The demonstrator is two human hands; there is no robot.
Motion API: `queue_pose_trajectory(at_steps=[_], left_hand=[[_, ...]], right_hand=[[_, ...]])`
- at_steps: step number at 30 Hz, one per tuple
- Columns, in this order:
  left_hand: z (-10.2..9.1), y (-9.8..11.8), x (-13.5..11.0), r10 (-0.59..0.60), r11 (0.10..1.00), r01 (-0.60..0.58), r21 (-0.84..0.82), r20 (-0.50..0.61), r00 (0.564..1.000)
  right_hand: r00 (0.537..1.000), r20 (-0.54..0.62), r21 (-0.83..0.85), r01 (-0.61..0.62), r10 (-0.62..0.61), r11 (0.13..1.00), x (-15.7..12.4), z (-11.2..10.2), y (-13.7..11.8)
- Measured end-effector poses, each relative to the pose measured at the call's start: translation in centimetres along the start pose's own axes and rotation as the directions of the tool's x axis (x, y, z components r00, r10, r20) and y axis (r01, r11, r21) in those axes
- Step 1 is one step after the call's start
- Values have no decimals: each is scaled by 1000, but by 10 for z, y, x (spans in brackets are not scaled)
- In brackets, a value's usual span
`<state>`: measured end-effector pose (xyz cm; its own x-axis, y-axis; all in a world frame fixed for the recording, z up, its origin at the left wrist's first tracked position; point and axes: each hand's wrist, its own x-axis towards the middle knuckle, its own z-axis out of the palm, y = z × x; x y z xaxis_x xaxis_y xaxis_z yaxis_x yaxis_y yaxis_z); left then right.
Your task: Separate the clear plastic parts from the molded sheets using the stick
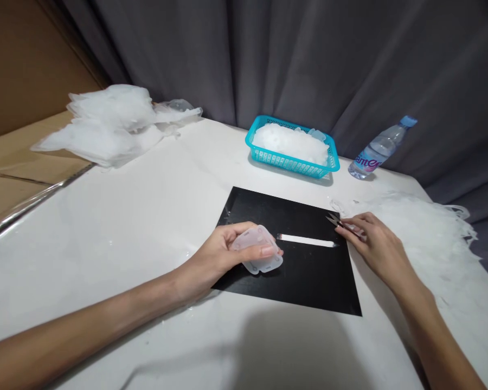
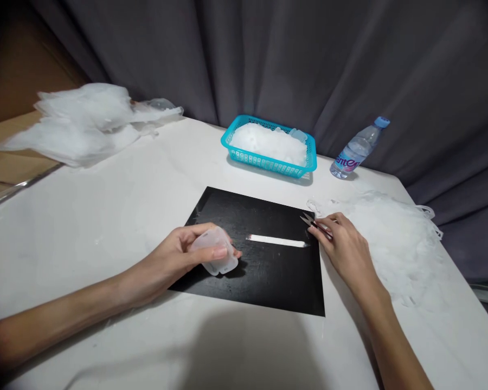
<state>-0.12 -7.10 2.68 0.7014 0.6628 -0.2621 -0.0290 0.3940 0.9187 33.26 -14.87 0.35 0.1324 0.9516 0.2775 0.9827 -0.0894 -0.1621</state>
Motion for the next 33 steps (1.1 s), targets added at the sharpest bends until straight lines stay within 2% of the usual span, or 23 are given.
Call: queue_pose_trajectory(at_steps=[4,6,8,10,12,13,15,17,19,22,28,33], left_hand=[[-2,-1,2,-18,999,20,29,-41,999],[-3,-1,3,-21,999,23,45,-49,999],[-4,-1,3,-7,999,9,44,-37,999],[-5,-2,3,19,999,-18,34,-19,1000],[-5,-3,2,40,999,-40,33,-10,999],[-5,-3,1,44,998,-43,37,-12,999],[-5,-3,0,43,998,-42,56,-26,999],[-4,-1,0,41,996,-37,82,-47,998],[-3,0,0,43,992,-35,118,-71,997],[-2,2,-1,56,985,-40,165,-94,994],[-4,0,-1,125,979,-105,174,-112,986],[-4,1,0,151,976,-132,171,-102,983]], right_hand=[[990,-10,-217,137,-142,967,0,-1,-3],[984,-56,-319,140,-166,937,1,-2,-9],[982,-132,-337,84,-135,938,2,-3,-16],[974,-218,-221,8,-57,975,3,-4,-23],[971,-233,61,-48,61,997,2,-5,-32],[974,-195,233,-68,116,970,0,-5,-37],[983,-59,516,-121,176,848,-3,-6,-50],[984,84,652,-175,160,737,-7,-6,-66],[980,172,707,-196,104,679,-12,-6,-83],[979,204,767,-175,23,617,-20,-6,-105],[985,137,814,-50,-108,579,-27,-9,-124],[994,64,812,3,-94,583,-25,-11,-123]])
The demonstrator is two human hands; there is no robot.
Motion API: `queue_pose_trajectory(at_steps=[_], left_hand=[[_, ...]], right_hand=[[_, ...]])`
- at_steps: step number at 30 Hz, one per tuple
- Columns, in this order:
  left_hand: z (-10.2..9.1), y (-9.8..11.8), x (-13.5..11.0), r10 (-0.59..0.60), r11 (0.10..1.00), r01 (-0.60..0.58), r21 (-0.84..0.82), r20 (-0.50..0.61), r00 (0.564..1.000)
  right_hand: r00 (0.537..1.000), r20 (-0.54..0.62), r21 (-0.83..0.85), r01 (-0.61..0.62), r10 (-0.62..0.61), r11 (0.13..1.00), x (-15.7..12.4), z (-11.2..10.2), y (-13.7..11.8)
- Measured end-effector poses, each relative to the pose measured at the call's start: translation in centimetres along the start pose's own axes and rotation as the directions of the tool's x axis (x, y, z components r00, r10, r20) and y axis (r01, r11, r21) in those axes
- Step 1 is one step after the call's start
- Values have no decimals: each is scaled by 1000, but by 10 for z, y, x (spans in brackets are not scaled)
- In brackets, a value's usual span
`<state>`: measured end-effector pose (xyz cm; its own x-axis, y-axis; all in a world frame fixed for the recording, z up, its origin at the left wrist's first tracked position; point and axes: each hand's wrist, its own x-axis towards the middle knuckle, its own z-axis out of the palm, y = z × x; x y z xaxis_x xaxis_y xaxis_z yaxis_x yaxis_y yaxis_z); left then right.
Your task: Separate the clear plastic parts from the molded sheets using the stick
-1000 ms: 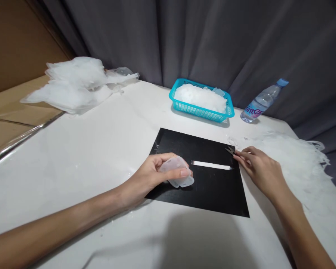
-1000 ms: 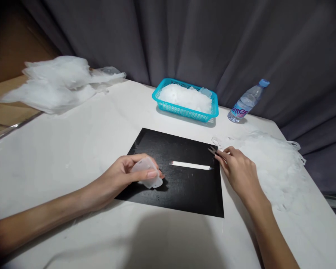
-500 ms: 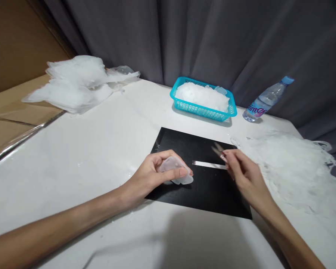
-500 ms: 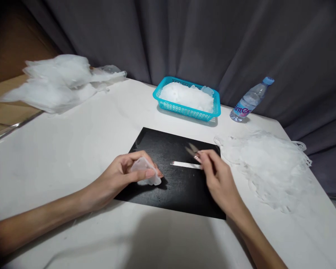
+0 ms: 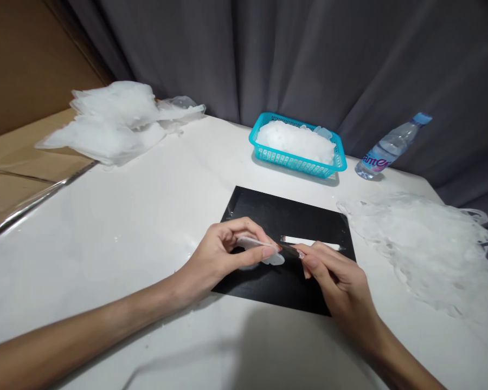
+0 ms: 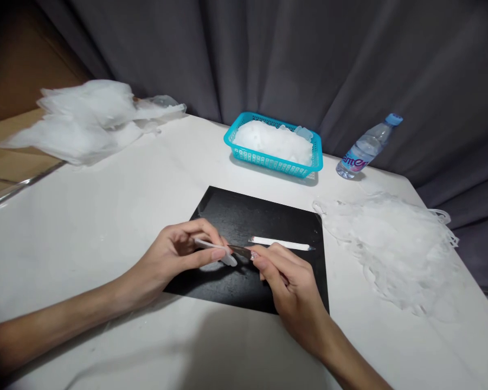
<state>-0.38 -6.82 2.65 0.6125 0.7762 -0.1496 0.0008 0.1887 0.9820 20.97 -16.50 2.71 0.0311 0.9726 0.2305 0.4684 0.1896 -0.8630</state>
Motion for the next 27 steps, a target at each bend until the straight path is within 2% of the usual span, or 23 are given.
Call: queue_pose_trajectory(at_steps=[13,27], left_hand=[[0,0,-2,64,997,-63,34,-37,997],[-1,-2,0,110,993,-109,54,-32,993]], right_hand=[[999,25,-18,42,-42,999,0,-5,10],[998,40,-37,55,-54,998,1,-7,6]])
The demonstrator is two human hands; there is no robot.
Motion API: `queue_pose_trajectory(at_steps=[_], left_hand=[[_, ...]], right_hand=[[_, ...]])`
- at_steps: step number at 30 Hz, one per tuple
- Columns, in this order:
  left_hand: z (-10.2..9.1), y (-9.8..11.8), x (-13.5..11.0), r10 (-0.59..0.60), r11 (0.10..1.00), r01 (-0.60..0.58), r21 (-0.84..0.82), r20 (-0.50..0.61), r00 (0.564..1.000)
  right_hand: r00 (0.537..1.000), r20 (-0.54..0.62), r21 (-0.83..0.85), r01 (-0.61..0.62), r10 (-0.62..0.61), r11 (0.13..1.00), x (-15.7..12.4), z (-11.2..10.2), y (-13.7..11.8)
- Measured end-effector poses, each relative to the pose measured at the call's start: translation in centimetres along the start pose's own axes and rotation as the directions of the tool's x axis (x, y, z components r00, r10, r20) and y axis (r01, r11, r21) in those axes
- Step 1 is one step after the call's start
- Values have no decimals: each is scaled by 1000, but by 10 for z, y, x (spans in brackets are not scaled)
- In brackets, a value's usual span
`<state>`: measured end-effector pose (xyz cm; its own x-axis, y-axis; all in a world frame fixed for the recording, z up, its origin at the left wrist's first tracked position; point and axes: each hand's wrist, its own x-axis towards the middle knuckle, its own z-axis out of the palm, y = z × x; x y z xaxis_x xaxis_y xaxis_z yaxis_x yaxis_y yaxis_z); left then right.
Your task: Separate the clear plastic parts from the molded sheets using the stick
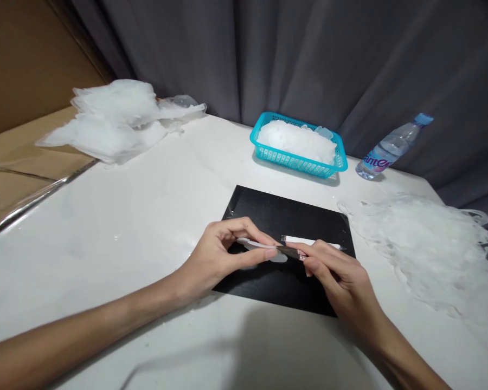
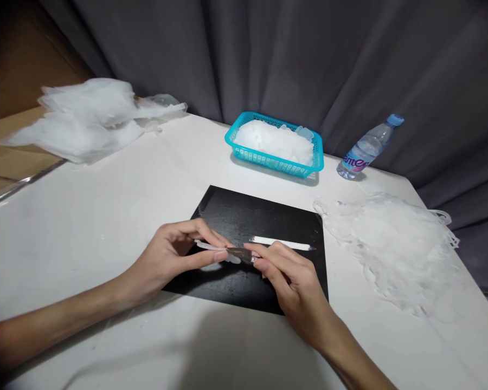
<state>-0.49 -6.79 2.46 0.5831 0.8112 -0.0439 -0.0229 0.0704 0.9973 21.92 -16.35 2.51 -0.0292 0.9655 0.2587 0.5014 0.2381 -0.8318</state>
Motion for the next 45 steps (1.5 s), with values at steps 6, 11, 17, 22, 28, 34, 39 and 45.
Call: queue_pose_trajectory(at_steps=[6,11,17,22,28,34,39,45], left_hand=[[0,0,1,4,1000,-4,14,0,1000],[0,0,0,-8,1000,8,15,7,1000],[0,-2,0,-31,999,31,16,11,999],[0,-1,1,-42,999,42,-26,24,999],[0,-1,1,-70,997,71,-38,18,997],[1,1,1,-59,996,61,-69,28,998],[1,2,1,-42,994,46,-96,44,998],[2,5,0,-87,987,92,-129,43,995]], right_hand=[[1000,-2,16,15,-15,1000,-1,0,1],[1000,24,24,-9,8,1000,-3,0,4],[1000,30,19,-5,4,1000,-1,-1,3],[1000,25,10,1,-2,1000,0,0,0],[1000,6,30,-4,3,1000,0,4,-2],[1000,-16,25,-25,26,999,1,1,-2],[1000,-11,-9,14,-14,1000,1,-5,1],[997,-60,-117,30,-38,993,6,-15,20]])
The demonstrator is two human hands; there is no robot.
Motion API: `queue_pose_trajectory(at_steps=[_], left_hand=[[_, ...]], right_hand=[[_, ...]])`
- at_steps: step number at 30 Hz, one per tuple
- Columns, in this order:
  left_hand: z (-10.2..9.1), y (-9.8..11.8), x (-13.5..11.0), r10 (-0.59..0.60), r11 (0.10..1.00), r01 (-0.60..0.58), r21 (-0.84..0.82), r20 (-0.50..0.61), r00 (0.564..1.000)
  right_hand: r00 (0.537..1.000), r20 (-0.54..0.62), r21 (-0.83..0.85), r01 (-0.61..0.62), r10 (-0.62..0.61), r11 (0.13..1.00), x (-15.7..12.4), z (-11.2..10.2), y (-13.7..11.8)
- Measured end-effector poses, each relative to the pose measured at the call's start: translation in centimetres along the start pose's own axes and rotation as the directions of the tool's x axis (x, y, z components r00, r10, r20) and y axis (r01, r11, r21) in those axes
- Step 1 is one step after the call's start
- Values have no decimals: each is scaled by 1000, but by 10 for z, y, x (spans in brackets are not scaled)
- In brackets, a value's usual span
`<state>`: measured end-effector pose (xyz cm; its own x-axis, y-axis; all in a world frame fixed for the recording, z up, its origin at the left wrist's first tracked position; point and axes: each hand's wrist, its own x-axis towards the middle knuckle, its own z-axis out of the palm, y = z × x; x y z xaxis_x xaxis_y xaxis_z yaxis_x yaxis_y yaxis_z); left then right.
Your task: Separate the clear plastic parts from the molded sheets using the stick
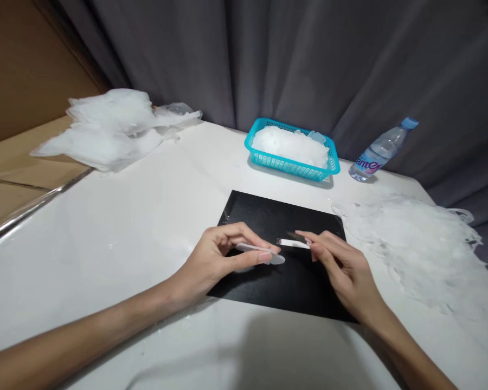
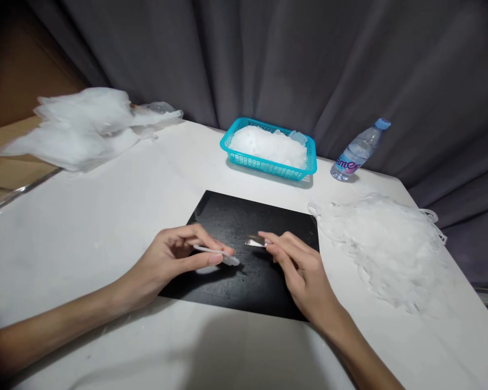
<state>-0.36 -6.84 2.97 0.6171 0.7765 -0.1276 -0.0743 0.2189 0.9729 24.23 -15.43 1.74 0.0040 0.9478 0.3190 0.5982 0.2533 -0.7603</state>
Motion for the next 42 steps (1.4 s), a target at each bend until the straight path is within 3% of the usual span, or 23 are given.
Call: queue_pose_trajectory(at_steps=[6,9,13,15,19,21,29,32,35,38,42], left_hand=[[1,1,2,-116,991,117,-72,12,993],[1,-2,2,-146,985,149,-90,37,989],[2,-5,3,-156,983,162,-88,67,985],[3,-6,3,-168,981,174,-89,68,983],[5,-6,4,-196,978,199,-66,53,979],[4,-5,4,-204,977,207,-50,52,978],[-1,-5,4,-202,979,202,12,29,979],[0,-4,4,-237,968,239,-71,36,971],[-1,-4,4,-238,955,238,-179,23,971],[-4,-3,6,-234,934,230,-273,19,972],[-9,1,7,-212,906,201,-373,11,977]], right_hand=[[979,-196,-320,-118,56,940,7,-15,55],[979,-202,-444,-116,27,888,10,-19,73],[980,-192,-559,-66,-52,827,11,-18,77],[977,-184,-656,-37,-111,754,11,-17,75],[972,-75,-852,53,-221,520,12,-13,68],[971,-31,-882,85,-238,463,12,-10,65],[970,-68,-860,61,-233,506,14,-6,59],[973,-10,-755,143,-228,640,13,-7,52],[965,147,-586,263,-219,766,9,-5,44],[937,245,-577,347,-248,739,5,-1,41],[900,269,-587,436,-344,682,4,8,45]])
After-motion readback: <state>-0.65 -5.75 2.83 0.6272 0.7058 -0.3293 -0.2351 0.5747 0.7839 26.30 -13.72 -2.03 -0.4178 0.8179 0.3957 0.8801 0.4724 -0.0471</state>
